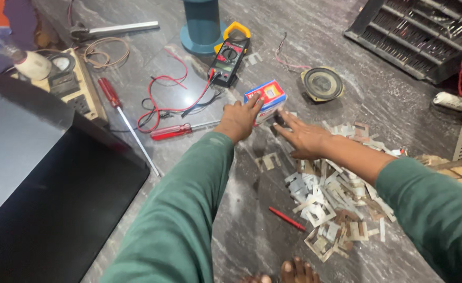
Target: The person uses a screwdriver to tighten screws on the back panel of a black electronic device, then plugs a power cord into a socket and tests the device. Afterward, they open a small box and sort through white plastic pieces on the floor.
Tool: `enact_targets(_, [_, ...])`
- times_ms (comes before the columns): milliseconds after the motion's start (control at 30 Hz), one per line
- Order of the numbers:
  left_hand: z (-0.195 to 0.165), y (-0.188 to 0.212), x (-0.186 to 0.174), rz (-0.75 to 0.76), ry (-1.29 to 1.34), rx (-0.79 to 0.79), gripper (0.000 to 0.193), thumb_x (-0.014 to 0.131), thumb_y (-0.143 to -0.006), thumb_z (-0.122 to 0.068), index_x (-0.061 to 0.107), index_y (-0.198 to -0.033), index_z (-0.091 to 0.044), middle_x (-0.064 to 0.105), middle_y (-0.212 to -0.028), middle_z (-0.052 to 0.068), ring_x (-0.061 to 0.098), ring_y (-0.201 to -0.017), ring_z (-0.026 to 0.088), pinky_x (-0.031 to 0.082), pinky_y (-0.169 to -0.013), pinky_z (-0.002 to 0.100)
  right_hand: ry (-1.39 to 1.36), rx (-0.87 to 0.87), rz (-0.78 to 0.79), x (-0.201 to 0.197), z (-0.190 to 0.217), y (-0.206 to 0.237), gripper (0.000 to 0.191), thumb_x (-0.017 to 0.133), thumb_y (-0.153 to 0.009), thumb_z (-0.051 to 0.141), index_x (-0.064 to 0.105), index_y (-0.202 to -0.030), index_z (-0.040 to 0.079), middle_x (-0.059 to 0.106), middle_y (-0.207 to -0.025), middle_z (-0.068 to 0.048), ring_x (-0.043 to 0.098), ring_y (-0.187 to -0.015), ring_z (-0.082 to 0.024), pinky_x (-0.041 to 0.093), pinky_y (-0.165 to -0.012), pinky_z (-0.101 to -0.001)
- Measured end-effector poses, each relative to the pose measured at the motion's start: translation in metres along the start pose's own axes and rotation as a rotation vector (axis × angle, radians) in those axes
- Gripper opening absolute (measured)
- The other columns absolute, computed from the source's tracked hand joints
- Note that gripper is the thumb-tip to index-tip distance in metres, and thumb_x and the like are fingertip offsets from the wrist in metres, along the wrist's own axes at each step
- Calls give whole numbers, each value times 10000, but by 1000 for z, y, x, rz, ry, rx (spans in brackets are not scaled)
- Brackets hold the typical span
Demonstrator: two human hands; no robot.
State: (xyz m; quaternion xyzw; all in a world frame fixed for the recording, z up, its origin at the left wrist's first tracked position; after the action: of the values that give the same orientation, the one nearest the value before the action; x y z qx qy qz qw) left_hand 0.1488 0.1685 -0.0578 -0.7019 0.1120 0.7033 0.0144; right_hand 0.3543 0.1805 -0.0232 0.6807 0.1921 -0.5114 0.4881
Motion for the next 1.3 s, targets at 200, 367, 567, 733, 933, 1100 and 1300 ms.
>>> enact_targets(200, [20,5,-5,-17,-158,-54,719,620,-942,-322,294,-1575,-218,250,-1644,36,622,-1149,400,527,-763,674,-221,246,-117,-10,-16,13,1092,803,-813,357,116,-1613,75,212,-1554,-348,337,-1400,-441,399,-1105,-449])
enact_targets(367, [29,15,10,-216,-363,-95,403,559,-1059,-253,514,-1423,-86,517,-1402,161,643,-1063,401,512,-763,640,-605,704,-302,-25,-45,29,762,657,-918,329,359,-1448,-132,791,-842,-239,784,-853,-366,602,-803,-433])
enact_targets(567, [41,22,1,-198,-707,-13,519,533,-976,-405,542,-1356,-53,571,-1240,202,547,-1158,446,469,-838,718,-856,767,-20,-9,-40,34,427,637,-931,333,731,-898,-82,799,-845,-228,791,-810,-390,610,-752,-492])
enact_targets(733, [34,20,-3,100,-858,-21,584,493,-997,-419,496,-1419,-16,495,-1424,241,394,-1362,503,377,-972,727,-538,796,-273,-1,-48,33,430,668,-898,386,779,-909,-29,748,-931,-282,743,-913,-415,566,-841,-508])
enact_targets(933, [-22,17,11,-479,-365,374,512,529,-965,-226,496,-1453,-76,464,-1556,167,402,-1449,332,405,-1131,452,-524,728,-300,5,-60,40,394,679,-869,407,784,-1004,53,757,-980,-256,716,-963,-420,541,-889,-514])
enact_targets(1100, [-82,48,36,-309,-195,1014,353,610,-1006,-265,551,-1278,-46,511,-1493,169,514,-1345,288,473,-1002,423,-277,499,-50,14,-48,56,423,655,-909,431,734,-1109,67,744,-983,-212,731,-961,-397,569,-863,-499])
enact_targets(1300, [-95,65,32,11,-195,794,523,724,-915,-356,534,-1353,-143,467,-1441,103,496,-1292,307,498,-956,501,117,189,151,35,-29,78,361,595,-907,245,654,-1245,135,736,-1070,-158,730,-1001,-355,584,-850,-490])
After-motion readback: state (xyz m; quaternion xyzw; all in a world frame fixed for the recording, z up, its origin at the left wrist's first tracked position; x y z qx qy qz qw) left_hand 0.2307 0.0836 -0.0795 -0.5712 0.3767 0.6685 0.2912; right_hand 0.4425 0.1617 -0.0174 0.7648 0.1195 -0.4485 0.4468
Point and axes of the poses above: each hand's wrist, its own y-axis away from the middle knuckle, its own x-axis out of the palm, z = x × y, the point moved 3 cm from there along -y, towards the middle knuckle
